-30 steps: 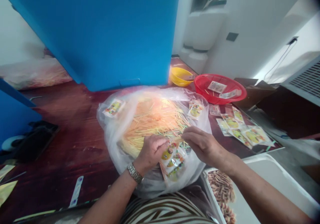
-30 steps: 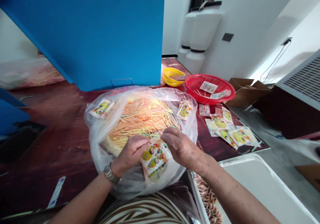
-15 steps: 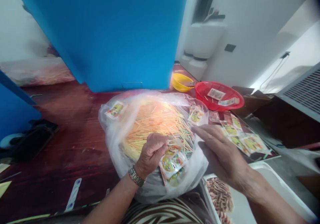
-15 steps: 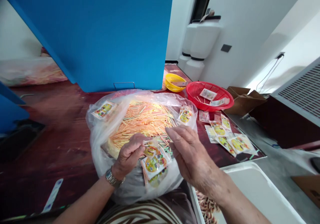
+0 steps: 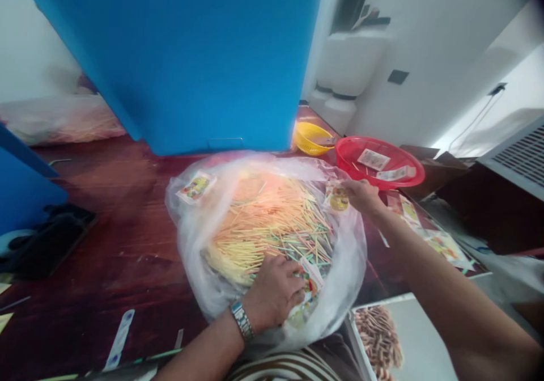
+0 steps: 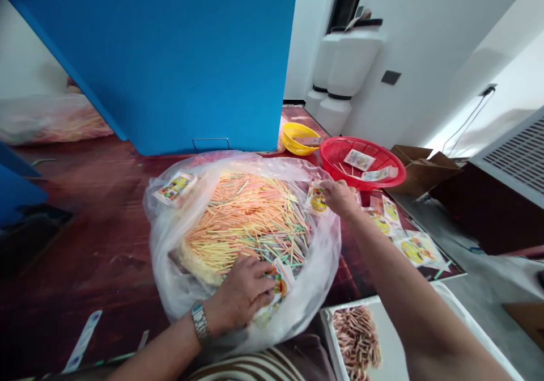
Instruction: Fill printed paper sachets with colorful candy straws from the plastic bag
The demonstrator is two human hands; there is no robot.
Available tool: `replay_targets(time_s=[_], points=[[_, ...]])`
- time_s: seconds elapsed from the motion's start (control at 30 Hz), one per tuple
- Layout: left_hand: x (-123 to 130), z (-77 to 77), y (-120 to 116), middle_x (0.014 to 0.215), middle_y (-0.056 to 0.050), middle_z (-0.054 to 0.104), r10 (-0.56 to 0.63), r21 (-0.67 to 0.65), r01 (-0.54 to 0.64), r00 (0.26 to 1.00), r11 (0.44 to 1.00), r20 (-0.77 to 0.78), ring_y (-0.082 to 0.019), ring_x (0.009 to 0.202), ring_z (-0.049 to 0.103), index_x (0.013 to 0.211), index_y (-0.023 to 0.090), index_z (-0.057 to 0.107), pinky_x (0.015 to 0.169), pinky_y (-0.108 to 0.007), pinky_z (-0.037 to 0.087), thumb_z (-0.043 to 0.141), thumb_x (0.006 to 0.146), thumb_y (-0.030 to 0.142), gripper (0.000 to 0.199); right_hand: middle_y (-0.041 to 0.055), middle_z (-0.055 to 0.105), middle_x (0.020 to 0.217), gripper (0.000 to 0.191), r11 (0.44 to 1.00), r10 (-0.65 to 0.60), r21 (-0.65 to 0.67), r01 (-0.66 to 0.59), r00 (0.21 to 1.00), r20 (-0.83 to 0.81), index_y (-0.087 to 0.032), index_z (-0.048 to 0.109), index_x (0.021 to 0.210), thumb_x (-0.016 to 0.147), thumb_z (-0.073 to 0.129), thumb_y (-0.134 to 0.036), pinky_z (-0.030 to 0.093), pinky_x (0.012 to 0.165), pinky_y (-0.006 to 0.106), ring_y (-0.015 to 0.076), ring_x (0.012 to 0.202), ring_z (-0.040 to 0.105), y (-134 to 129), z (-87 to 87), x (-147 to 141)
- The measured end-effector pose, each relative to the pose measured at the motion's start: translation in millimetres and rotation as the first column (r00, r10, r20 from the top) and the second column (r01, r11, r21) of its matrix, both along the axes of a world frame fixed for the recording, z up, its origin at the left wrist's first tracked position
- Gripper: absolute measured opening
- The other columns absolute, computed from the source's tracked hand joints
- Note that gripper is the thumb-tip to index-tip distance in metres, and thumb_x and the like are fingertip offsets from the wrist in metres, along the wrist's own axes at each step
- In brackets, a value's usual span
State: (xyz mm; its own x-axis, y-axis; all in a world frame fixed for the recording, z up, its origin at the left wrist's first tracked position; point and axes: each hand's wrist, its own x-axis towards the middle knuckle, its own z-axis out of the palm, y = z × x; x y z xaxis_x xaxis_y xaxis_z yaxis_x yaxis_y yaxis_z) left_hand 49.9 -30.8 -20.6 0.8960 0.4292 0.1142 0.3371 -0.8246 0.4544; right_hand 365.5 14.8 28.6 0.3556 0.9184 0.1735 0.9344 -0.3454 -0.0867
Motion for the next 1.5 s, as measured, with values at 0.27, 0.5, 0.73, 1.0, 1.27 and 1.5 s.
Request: replay_targets(time_s=[0.27, 0.5, 0.73, 1.0, 1.27, 1.5], points=[[1.2, -0.8, 0.5, 0.112, 0.002, 0.061, -0.005, -0.029, 0.004, 1.0, 1.0, -0.006, -0.019, 0.09, 0.049, 0.091, 0.026, 0.063, 0.078, -0.036, 0.032, 0.052, 0.086, 0.034, 0.014, 0.0139, 0.058, 0.101, 0.018, 0.862, 0.413, -0.322, -0.393, 0.911, -0.006, -0.016, 0.065, 0.086, 0.082, 0.05, -0.025, 0.036, 0.082, 0.046, 0.03, 0.099, 0.046, 3.0, -26.2, -98.7], [-2.5, 6.2, 2.0, 0.105, -0.005, 0.062, 0.126, -0.085, -0.117, 0.987, 0.989, 0.104, -0.022, 0.097, 0.051, 0.098, 0.022, 0.062, 0.086, -0.039, 0.038, 0.051, 0.085, 0.026, 0.018, 0.0163, 0.057, 0.096, 0.015, 0.888, 0.353, -0.304, -0.345, 0.935, -0.032, -0.011, 0.059, 0.088, 0.083, 0.047, -0.016, 0.037, 0.08, 0.043, 0.0296, 0.096, 0.049, -5.9, -31.1, -114.5], [25.3, 26.4, 42.0, 0.099, -0.01, 0.063, 0.492, -0.59, -0.205, 0.783, 0.781, 0.38, -0.021, 0.093, 0.058, 0.099, 0.014, 0.059, 0.084, -0.034, 0.046, 0.048, 0.086, 0.037, 0.029, 0.0059, 0.057, 0.081, 0.022, 0.915, 0.297, -0.115, -0.386, 0.84, -0.454, -0.017, 0.046, 0.085, 0.093, 0.027, -0.025, 0.044, 0.065, 0.029, 0.0156, 0.072, 0.056, -25.4, 2.8, -120.5], [59.0, 25.1, 49.2, 0.073, -0.001, 0.064, 0.715, -0.955, 0.14, 0.637, 0.261, 0.289, -0.012, 0.054, 0.058, 0.099, 0.017, 0.055, 0.049, -0.022, 0.045, 0.055, 0.078, 0.054, 0.042, -0.0069, 0.041, 0.051, 0.019, 0.845, 0.253, 0.04, -0.533, 0.332, -0.909, -0.018, 0.043, 0.072, 0.087, 0.04, -0.029, 0.028, 0.042, 0.019, 0.0062, 0.044, 0.037, -25.4, -10.3, -145.6], [34.6, 32.6, 70.5, 0.111, -0.009, 0.061, 0.868, -0.951, 0.205, 0.399, 0.232, 0.297, -0.02, 0.102, 0.057, 0.09, 0.017, 0.059, 0.078, -0.031, 0.046, 0.053, 0.082, 0.049, 0.033, 0.0092, 0.057, 0.085, 0.012, 0.931, 0.365, 0.174, -0.321, 0.812, -0.456, -0.015, 0.056, 0.089, 0.08, 0.049, -0.014, 0.041, 0.07, 0.031, 0.0189, 0.079, 0.052, -28.2, -19.8, -140.8], [34.4, 24.4, 52.1, 0.092, -0.004, 0.063, 0.822, -0.929, 0.321, 0.466, 0.187, 0.326, -0.016, 0.087, 0.06, 0.09, 0.018, 0.057, 0.075, -0.029, 0.048, 0.061, 0.079, 0.039, 0.024, 0.0014, 0.06, 0.074, 0.019, 0.825, 0.563, 0.337, -0.454, 0.598, -0.571, -0.018, 0.062, 0.079, 0.084, 0.043, -0.019, 0.042, 0.065, 0.024, 0.0131, 0.069, 0.053, -20.7, 3.1, -171.0]])
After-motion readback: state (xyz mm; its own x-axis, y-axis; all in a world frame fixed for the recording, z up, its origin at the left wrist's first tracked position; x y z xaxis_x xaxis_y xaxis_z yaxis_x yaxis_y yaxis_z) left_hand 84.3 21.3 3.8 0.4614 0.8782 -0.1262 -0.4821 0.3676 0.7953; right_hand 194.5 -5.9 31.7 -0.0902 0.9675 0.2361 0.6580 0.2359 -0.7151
